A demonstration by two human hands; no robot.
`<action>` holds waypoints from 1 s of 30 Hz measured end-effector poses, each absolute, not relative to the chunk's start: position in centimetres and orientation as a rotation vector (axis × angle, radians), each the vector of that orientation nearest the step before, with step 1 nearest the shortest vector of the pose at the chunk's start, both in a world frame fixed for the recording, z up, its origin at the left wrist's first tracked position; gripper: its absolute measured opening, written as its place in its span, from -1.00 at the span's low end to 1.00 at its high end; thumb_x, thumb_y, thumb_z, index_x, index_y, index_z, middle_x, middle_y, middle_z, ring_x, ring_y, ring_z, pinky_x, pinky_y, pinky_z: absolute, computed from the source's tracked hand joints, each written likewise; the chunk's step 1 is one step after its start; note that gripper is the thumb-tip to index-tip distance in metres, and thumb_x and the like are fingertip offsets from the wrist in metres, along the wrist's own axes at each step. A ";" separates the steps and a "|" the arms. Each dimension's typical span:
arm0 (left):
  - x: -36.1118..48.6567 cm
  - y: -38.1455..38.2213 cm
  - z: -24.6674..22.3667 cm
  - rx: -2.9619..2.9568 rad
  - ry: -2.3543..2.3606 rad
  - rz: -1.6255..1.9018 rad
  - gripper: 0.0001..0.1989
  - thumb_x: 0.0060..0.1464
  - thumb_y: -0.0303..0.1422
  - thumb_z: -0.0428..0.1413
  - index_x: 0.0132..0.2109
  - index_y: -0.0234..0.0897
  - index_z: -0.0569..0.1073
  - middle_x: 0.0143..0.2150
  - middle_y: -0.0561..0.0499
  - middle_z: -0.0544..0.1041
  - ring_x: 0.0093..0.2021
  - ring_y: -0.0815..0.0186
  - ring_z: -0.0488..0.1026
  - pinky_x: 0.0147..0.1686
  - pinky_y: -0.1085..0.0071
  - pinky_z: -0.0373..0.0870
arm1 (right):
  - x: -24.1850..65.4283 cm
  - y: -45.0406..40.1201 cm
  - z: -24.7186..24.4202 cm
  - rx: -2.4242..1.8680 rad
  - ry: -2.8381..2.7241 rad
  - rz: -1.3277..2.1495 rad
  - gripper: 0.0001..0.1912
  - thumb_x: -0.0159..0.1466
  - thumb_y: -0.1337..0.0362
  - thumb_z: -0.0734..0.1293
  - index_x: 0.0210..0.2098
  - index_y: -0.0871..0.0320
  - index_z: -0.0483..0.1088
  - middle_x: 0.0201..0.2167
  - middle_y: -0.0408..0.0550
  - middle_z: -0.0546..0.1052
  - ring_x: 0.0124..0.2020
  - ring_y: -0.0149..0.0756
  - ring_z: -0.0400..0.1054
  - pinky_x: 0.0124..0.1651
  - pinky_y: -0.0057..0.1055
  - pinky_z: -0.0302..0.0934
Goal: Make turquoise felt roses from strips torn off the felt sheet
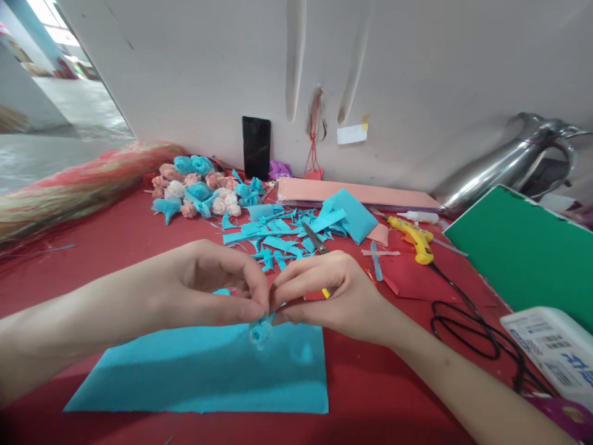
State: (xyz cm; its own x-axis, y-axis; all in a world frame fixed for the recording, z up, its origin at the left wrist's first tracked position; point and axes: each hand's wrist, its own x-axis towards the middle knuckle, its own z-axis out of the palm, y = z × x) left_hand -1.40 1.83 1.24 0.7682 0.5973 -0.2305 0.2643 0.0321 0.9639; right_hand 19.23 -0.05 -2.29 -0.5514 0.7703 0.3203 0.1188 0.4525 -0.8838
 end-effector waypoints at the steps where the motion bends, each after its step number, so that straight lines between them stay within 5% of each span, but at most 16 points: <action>1: -1.4 1.8 1.1 1.557 0.706 0.297 -0.91 0.08 -0.34 0.14 -0.38 -0.20 0.49 -0.41 0.18 0.46 -0.35 0.47 0.37 -0.31 0.59 0.30 | 19.2 -0.1 -2.3 -0.745 -1.950 1.128 -0.94 0.15 0.32 0.43 -0.40 0.06 0.60 -0.44 -0.13 0.59 -0.47 -0.46 0.44 -0.42 -0.59 0.37; 17: -1.6 1.8 0.5 1.659 0.699 0.429 -0.78 0.22 -0.20 0.00 -0.26 -0.15 0.49 -0.29 0.17 0.50 -0.28 0.44 0.38 -0.28 0.56 0.29 | 19.6 0.4 -3.4 -0.711 -1.880 1.271 -0.94 0.14 0.24 0.44 -0.38 0.02 0.60 -0.43 -0.13 0.57 -0.52 -0.42 0.41 -0.48 -0.50 0.36; 23: -1.1 2.1 0.1 1.716 0.730 0.633 -0.83 0.19 -0.39 -0.01 -0.29 -0.23 0.47 -0.37 0.16 0.48 -0.38 0.48 0.38 -0.40 0.59 0.32 | 19.5 0.1 -3.3 -0.663 -1.817 1.147 -0.89 0.13 0.31 0.45 -0.35 -0.05 0.60 -0.41 -0.15 0.59 -0.45 -0.41 0.46 -0.44 -0.53 0.40; 30: -0.6 1.8 -0.4 1.805 0.707 0.884 -0.95 0.08 -0.45 0.13 -0.33 -0.25 0.50 -0.33 0.10 0.50 -0.40 0.46 0.38 -0.54 0.61 0.33 | 18.2 -0.5 -3.1 -0.853 -1.419 1.214 -0.93 0.10 0.29 0.46 -0.50 0.00 0.57 -0.48 -0.22 0.50 -0.63 -0.55 0.29 -0.60 -0.57 0.28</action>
